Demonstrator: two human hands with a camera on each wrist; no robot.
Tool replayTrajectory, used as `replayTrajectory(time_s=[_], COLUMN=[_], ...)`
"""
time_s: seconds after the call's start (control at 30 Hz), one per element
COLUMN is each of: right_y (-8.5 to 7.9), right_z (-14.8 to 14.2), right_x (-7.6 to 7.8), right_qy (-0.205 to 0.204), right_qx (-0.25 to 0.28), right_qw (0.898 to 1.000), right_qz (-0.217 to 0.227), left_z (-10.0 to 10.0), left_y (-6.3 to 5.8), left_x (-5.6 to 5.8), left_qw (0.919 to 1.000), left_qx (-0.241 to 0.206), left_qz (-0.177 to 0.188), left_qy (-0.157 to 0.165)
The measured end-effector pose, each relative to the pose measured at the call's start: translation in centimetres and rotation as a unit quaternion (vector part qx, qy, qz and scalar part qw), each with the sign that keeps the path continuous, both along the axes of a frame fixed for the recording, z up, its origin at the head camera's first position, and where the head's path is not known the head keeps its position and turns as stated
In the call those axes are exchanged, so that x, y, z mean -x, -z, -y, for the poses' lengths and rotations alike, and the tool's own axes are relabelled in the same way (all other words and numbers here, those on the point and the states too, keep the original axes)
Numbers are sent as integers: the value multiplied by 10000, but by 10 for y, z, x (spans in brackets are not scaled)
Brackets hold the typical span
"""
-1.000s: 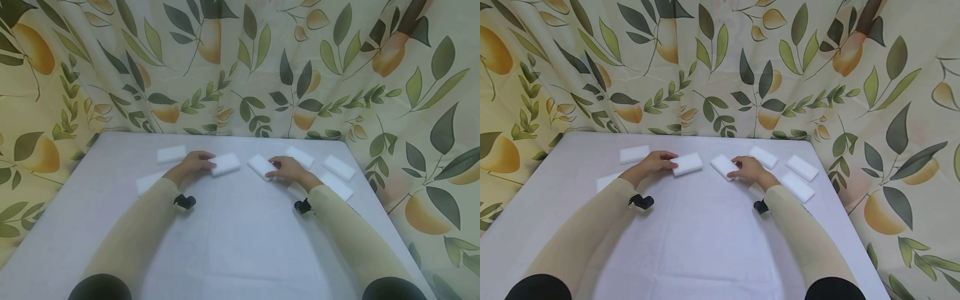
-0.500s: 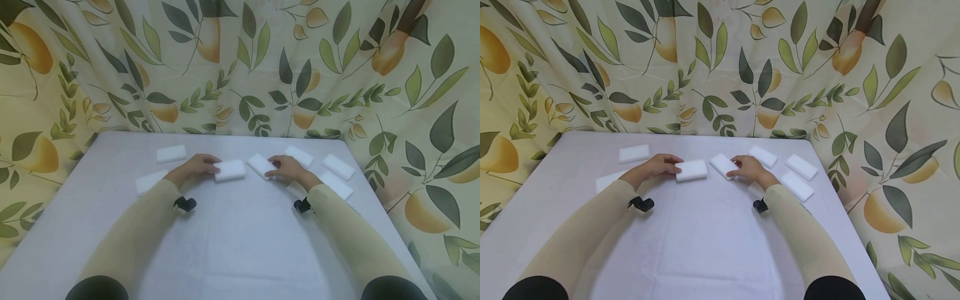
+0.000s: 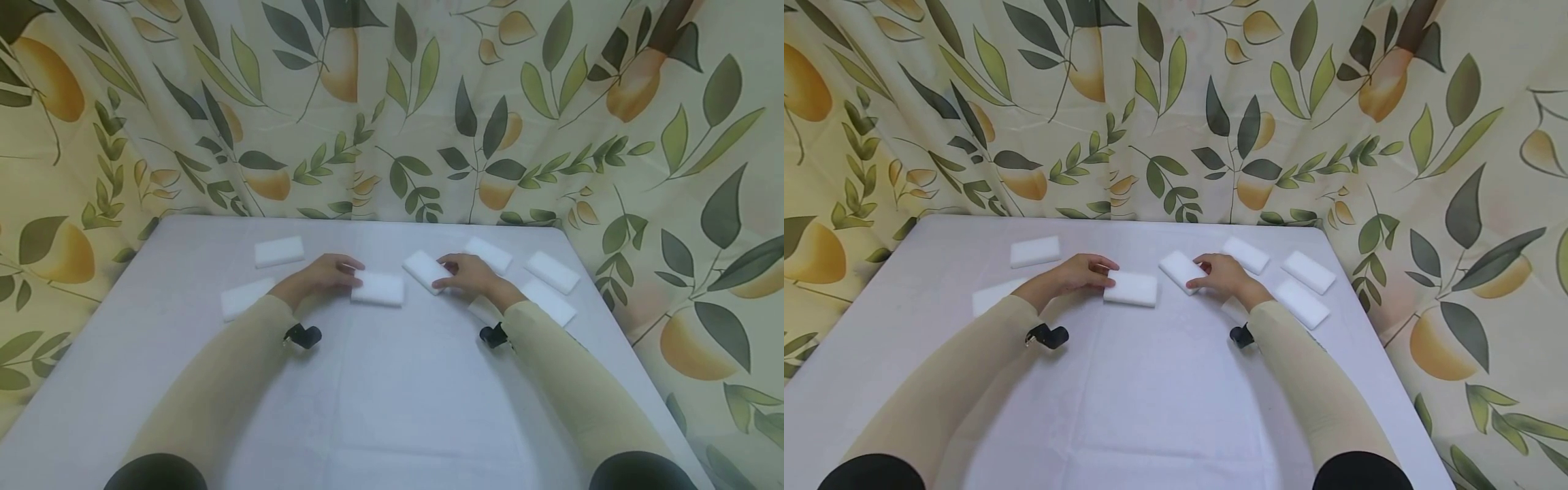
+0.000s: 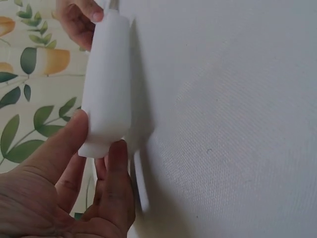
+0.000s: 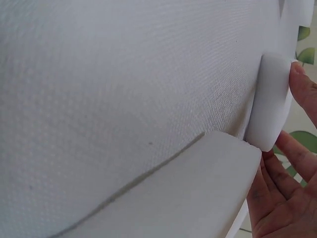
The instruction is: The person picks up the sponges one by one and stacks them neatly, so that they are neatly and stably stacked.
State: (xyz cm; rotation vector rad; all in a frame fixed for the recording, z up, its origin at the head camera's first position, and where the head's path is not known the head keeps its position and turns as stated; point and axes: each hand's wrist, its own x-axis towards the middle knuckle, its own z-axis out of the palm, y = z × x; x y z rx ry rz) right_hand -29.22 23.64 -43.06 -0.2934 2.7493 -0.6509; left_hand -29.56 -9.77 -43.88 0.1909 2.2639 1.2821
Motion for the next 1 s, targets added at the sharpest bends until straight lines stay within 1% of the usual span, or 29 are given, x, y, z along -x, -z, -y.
replayTrajectory(time_s=[0.2, 0.27, 0.47, 0.6, 0.73, 1.0], right_y=[0, 0, 1, 0, 0, 0], right_z=[0, 0, 0, 0, 1, 2], right_x=[-1, -1, 0, 0, -1, -2], right_qy=[15, -18, -21, -18, -13, -12], right_qx=[35, 43, 27, -9, -34, -42], right_qw=[10000, 10000, 9999, 9999, 9999, 9999], right_qz=[-39, -77, -124, -127, -93, -103], left_z=[-4, -5, -9, -11, -13, -19], left_y=[2, 2, -5, -8, -6, -4], left_x=[1, 0, -6, -8, -8, -9], left_qw=[9999, 9999, 9995, 9993, 9990, 9989], left_qx=[124, 98, 2, 8, 25, -44], left_qz=[-6, 58, 245, 251, 257, 258], left_qy=[-48, -90, -211, -280, -365, -381])
